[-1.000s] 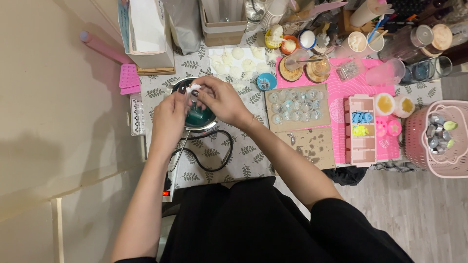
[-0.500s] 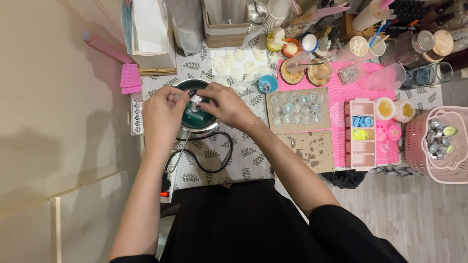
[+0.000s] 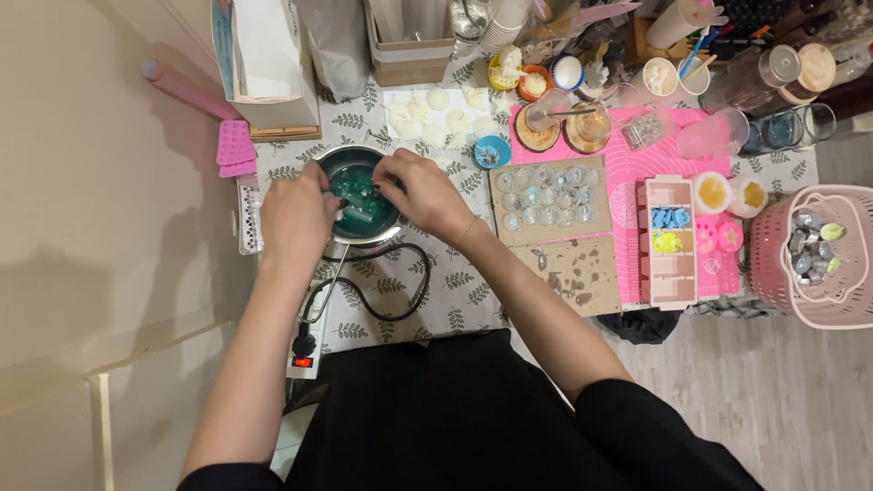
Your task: Stirring and preparing melted wax in a pot for candle making.
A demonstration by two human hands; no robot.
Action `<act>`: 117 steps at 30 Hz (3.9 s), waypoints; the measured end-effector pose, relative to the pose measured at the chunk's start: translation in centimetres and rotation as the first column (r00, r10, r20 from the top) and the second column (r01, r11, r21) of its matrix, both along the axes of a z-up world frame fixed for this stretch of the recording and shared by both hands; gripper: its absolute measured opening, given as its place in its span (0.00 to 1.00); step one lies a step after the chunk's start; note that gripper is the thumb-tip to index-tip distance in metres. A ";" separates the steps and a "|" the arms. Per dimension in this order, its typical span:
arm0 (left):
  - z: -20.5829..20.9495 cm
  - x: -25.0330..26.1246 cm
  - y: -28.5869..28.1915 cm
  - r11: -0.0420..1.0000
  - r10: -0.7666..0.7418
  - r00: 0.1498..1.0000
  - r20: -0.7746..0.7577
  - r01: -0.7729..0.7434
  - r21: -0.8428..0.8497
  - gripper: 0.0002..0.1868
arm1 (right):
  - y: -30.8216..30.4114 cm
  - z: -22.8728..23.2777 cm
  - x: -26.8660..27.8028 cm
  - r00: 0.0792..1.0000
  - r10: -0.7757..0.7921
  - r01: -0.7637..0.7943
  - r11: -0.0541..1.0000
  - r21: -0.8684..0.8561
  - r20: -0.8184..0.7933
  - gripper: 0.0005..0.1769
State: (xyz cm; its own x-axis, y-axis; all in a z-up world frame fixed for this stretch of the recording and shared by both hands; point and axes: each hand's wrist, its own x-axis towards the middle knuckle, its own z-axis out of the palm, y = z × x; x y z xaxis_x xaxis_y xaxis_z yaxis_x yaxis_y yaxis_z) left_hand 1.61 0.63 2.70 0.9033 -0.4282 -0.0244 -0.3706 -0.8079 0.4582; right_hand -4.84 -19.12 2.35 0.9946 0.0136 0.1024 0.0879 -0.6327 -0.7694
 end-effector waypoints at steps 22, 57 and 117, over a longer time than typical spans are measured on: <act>4.9 -4.3 1.5 0.950 -0.048 0.929 0.368 0.156 -0.269 0.13 | 0.8 2.5 0.3 0.992 -0.095 0.100 0.993 -0.060 0.086 0.07; 6.1 -7.3 -0.1 0.952 0.116 0.991 0.070 -0.091 -0.291 0.09 | -0.8 1.1 -3.3 0.979 -0.099 0.088 0.994 0.066 0.180 0.18; 3.6 -19.3 -14.8 0.518 0.298 0.954 -0.042 -0.198 -0.832 0.40 | -27.8 -8.7 -5.9 0.712 -0.622 0.698 0.580 0.420 -0.325 0.28</act>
State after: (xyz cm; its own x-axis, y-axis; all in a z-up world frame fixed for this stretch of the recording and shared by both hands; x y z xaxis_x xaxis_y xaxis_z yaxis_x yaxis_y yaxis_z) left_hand -17.70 -14.20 6.34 0.9520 0.0278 0.3049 -0.2968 -0.1617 0.9412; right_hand -10.77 -46.88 -6.35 0.7107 -0.6646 -0.2307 -0.3232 -0.0172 -0.9462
